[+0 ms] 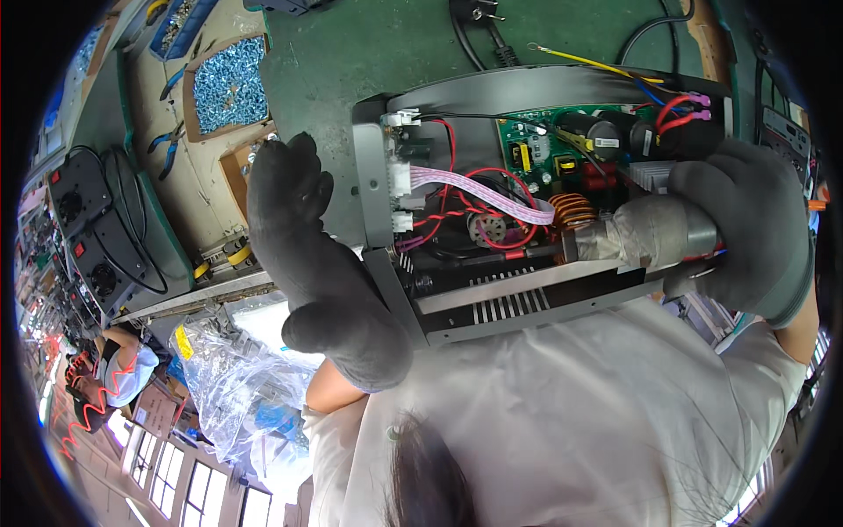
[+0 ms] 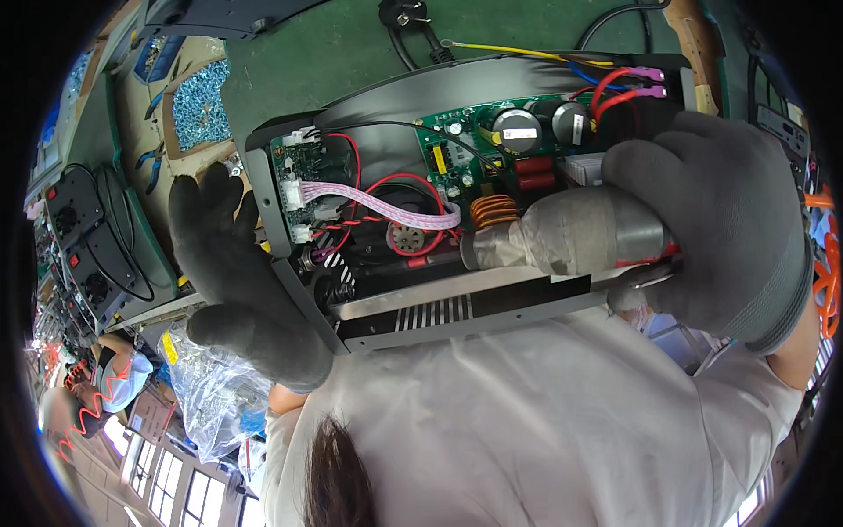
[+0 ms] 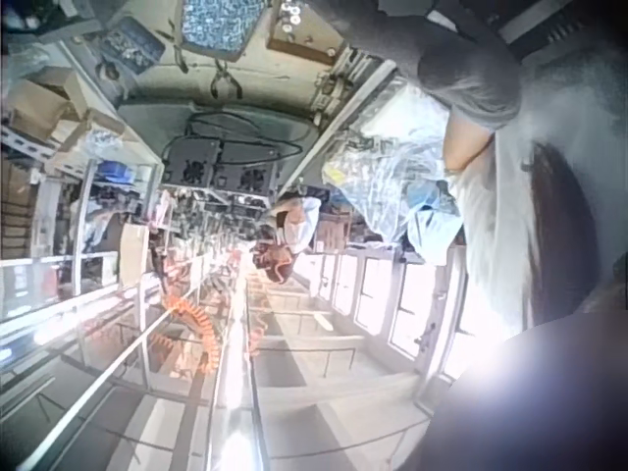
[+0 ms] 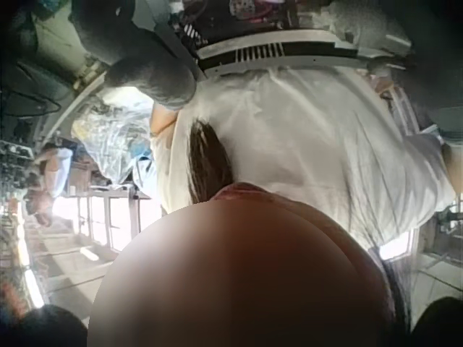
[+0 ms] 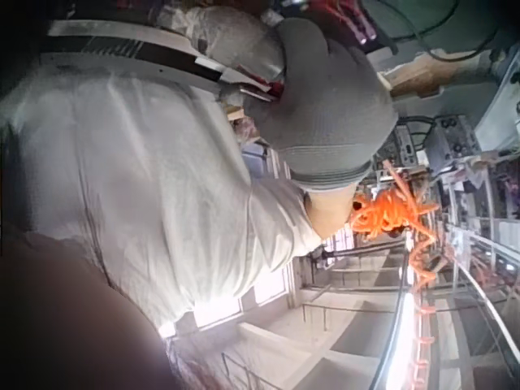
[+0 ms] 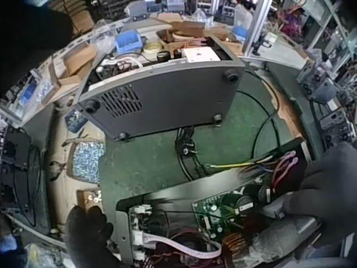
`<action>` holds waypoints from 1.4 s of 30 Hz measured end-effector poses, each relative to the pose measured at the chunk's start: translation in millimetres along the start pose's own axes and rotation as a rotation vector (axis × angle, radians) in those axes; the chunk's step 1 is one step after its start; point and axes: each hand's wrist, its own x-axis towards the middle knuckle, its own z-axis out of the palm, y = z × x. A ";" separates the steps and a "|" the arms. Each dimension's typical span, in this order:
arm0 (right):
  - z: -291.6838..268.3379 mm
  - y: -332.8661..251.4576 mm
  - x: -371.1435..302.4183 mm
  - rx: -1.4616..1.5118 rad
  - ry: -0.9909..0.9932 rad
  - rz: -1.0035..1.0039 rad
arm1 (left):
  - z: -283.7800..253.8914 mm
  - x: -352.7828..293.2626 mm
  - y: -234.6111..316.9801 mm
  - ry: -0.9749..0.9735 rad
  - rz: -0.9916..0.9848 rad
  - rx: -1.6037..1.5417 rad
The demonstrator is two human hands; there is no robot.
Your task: Assembling and wiring industrial power inverter units at a factory workbench.
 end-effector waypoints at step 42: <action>-7.7 -21.3 29.9 0.010 -0.201 0.019 | 2.9 -7.4 9.4 0.133 0.023 0.279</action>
